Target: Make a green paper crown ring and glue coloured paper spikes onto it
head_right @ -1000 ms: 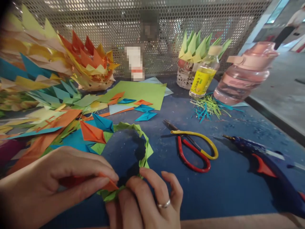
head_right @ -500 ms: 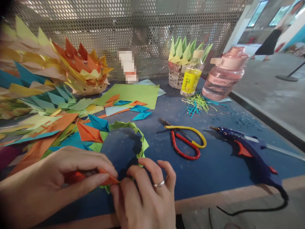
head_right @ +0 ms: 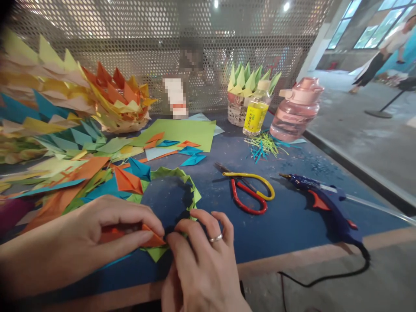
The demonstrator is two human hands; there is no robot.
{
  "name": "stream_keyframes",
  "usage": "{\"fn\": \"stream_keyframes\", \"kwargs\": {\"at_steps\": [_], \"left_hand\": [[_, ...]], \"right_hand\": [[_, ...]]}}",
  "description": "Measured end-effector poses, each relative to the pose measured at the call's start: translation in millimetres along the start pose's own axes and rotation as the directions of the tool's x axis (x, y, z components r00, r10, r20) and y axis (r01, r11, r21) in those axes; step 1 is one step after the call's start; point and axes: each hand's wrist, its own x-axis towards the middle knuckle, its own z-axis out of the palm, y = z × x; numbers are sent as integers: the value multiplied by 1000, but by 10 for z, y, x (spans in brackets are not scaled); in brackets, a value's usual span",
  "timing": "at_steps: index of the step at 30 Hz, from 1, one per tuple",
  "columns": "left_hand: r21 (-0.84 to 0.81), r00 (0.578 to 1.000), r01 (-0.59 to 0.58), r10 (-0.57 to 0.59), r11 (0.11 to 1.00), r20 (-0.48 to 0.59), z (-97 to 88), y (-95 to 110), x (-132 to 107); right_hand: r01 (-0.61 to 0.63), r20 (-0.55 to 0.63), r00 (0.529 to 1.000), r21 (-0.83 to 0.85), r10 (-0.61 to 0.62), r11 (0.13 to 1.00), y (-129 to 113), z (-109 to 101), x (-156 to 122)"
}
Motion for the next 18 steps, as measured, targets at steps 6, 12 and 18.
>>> {"fn": "stream_keyframes", "kwargs": {"at_steps": [6,12,18], "left_hand": [[211,987,-72,40,975,156,-43,57,1],[291,979,-92,33,952,203,-77,89,-20],[380,971,-108,15,919,237,-74,118,-69]], "right_hand": [[15,109,994,-117,-3,993,-72,-32,67],[3,179,984,-91,14,996,-80,-25,62],[-65,226,972,-24,69,998,-119,-12,61]]}}
